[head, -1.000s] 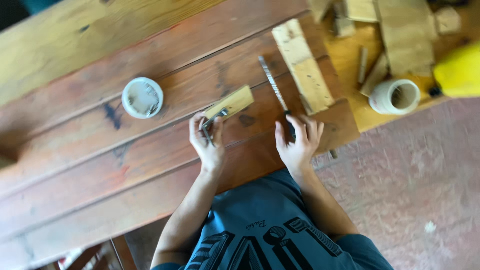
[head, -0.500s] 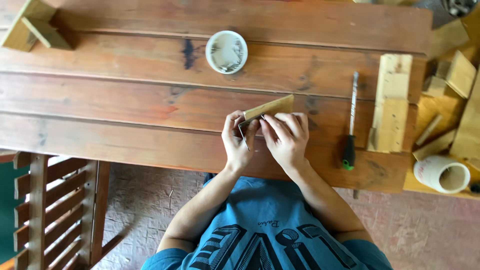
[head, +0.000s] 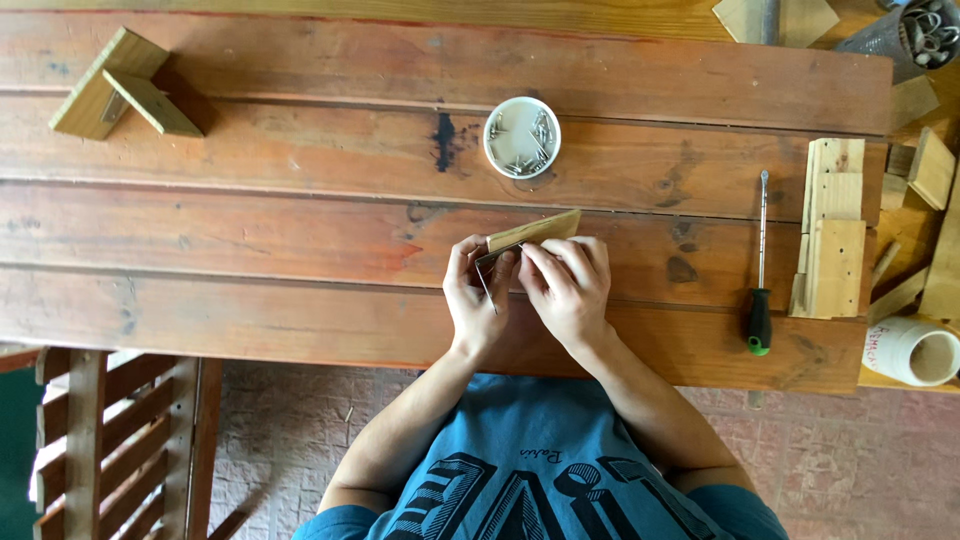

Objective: The person assembles small wooden pieces using metal L-brackets and screws. They use a screwdriver to fasten the brackets to the wood, then place the assembled pieces on the table.

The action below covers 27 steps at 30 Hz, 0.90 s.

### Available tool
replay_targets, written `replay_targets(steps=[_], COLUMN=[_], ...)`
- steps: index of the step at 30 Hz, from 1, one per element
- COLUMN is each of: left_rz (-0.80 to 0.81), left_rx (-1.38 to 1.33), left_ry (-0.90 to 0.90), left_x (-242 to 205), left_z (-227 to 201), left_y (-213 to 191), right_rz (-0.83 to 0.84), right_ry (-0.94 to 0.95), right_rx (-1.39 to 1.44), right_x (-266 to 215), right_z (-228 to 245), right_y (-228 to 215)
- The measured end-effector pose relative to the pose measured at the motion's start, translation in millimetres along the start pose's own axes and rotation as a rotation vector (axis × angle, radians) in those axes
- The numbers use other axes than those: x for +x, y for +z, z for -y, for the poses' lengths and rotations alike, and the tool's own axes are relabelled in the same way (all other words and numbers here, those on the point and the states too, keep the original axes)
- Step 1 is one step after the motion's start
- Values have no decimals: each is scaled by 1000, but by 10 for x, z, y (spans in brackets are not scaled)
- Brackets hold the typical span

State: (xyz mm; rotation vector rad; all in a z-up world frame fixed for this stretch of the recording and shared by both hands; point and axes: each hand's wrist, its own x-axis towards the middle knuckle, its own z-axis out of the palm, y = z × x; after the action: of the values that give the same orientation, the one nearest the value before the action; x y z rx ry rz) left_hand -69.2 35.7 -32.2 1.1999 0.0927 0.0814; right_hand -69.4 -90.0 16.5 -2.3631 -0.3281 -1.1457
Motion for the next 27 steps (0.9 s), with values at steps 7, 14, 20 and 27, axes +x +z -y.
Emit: replay_targets(steps=[7, 14, 20, 27], left_rz=[32, 51, 42, 12], left_rx=[43, 175, 249, 305], left_ry=[-32, -35, -63, -109], left_x=[265, 422, 427, 403], left_z=[-109, -126, -140, -193], left_y=[-106, -60, -52, -30], right_rz=[-5, 105, 96, 114], right_ry=[-18, -60, -162, -289], right_rx=[-40, 54, 122, 201], right_x=[110, 202, 225, 335], right_z=[40, -155, -235, -227], right_y=[197, 218, 247, 218])
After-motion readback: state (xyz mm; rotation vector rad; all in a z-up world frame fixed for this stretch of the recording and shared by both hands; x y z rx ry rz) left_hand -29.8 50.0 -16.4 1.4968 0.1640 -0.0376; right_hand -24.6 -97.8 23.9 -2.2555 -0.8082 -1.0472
